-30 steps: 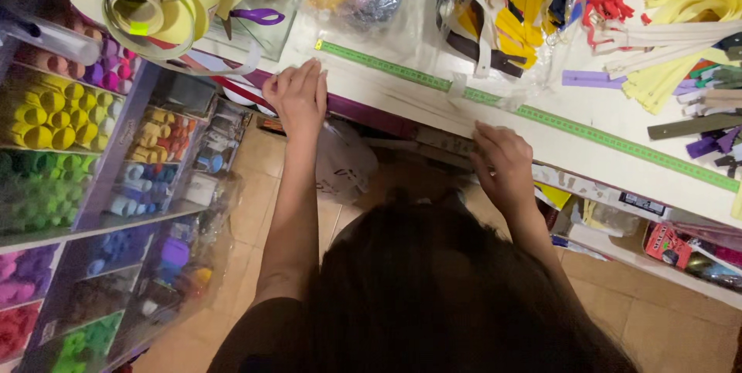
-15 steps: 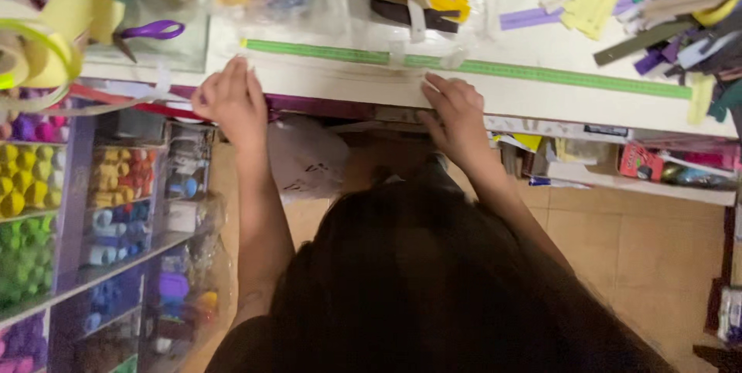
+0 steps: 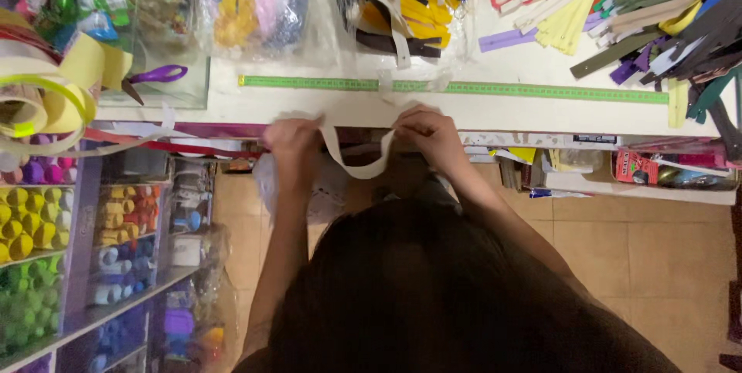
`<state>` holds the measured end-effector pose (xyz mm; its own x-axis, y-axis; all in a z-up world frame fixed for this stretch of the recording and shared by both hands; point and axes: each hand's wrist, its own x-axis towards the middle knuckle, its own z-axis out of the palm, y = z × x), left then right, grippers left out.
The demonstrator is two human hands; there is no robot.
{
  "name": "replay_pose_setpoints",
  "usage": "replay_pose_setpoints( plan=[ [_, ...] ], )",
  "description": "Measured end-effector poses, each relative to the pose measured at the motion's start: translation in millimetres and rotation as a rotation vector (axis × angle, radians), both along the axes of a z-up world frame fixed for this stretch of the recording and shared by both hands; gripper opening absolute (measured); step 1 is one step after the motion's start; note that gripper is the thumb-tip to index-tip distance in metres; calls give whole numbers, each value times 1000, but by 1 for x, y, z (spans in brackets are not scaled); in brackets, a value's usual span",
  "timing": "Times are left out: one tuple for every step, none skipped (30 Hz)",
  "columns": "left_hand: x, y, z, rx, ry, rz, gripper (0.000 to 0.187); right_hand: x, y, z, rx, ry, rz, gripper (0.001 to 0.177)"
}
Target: The person picks up zippers from a bag and a pile, aligns them against a ruler on a counter, and places them back down.
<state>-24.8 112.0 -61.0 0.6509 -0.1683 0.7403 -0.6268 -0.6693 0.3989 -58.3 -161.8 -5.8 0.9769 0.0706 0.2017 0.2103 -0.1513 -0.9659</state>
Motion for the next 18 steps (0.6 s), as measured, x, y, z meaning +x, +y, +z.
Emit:
replay_pose_setpoints(
  plan=[
    [-1, -15, 5, -2, -8, -1, 15, -1, 7, -3, -2, -8, -1, 8],
    [-2, -29, 10, -64, 72, -31, 19, -1, 14, -5, 283, 120, 10, 6],
    [-3, -44, 16, -125, 153, -61, 25, -1, 21, -7, 567, 247, 25, 4],
    [-4, -55, 17, -126, 143, -65, 25, -3, 27, 13, 565, 236, 24, 4],
    [-6, -66, 18, -156, 256, -69, 29, -5, 32, 33, 516, 207, -29, 3],
    [-7, -78, 20, -187, 367, -75, 35, -6, 38, 54, 467, 176, -84, 7],
    [-8, -85, 32, -188, 357, -82, 35, -2, 35, 41, 465, 164, -86, 7],
    [-10, -93, 43, -191, 343, -128, 30, 0, 32, 26, 412, 139, -187, 7],
    [-13, -100, 54, -193, 330, -174, 27, 3, 28, 12, 358, 114, -288, 7],
    [-12, -103, 54, -196, 321, -181, 27, 6, 22, 16, 355, 104, -292, 7],
    [-11, -106, 54, -225, 310, -212, 25, 9, 16, 21, 285, 52, -386, 6],
    [-9, -109, 53, -252, 297, -241, 22, 12, 11, 25, 215, -2, -477, 6],
    [-10, -108, 55, -253, 287, -245, 22, 21, 0, 23, 215, -14, -478, 6],
    [-11, -107, 58, -253, 301, -260, 20, 30, -11, 22, 125, -56, -556, 7],
    [-12, -106, 60, -253, 316, -275, 19, 39, -21, 21, 36, -99, -634, 11],
    [-13, -104, 56, -253, 307, -275, 19, 51, -28, 21, 37, -109, -633, 11],
    [-14, -102, 52, -245, 322, -269, 16, 63, -35, 22, -29, -145, -626, 10],
    [-16, -100, 48, -235, 338, -260, 15, 74, -42, 21, -93, -179, -617, 12]
  ],
)
